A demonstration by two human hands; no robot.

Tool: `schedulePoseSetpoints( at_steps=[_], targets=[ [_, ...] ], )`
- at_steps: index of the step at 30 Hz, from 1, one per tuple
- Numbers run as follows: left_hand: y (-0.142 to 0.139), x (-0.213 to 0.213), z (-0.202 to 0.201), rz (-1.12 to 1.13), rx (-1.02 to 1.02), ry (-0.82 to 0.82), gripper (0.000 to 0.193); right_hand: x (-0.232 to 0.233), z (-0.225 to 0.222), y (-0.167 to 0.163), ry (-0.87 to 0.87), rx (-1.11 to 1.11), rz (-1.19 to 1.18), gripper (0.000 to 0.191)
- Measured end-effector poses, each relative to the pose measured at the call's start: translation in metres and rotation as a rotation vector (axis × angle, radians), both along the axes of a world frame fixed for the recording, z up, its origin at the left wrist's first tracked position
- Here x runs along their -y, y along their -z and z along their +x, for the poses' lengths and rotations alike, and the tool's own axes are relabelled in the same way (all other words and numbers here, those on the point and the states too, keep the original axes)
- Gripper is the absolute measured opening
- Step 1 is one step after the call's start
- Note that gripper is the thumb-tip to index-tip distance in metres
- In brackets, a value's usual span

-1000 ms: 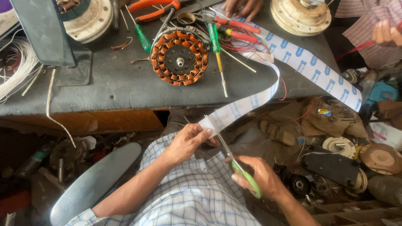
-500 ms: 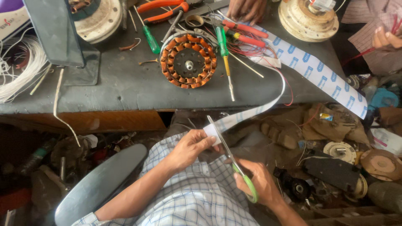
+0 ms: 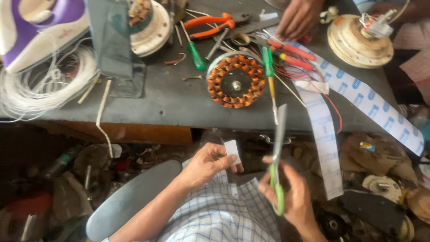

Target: The person wraps a strip of insulating tape around the copper windings of a motor stator. They use a screwdriver to press the tape into the slots and trim the edges with scissors. The person repeats this process for multiple sections of the stator.

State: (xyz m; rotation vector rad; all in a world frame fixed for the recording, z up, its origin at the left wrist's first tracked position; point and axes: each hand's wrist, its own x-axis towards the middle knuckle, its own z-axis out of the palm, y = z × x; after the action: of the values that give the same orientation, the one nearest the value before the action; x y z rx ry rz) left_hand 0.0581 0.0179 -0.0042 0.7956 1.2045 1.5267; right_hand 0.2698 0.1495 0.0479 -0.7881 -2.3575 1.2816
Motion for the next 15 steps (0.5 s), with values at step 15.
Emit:
schedulePoseSetpoints(
  at_steps=[15],
  targets=[
    [-0.069, 0.036, -0.073, -0.101, -0.035, -0.161, 0.023, 0.035, -0.154, -0.038, -0.08, -0.333, -0.232, 0.055]
  ],
)
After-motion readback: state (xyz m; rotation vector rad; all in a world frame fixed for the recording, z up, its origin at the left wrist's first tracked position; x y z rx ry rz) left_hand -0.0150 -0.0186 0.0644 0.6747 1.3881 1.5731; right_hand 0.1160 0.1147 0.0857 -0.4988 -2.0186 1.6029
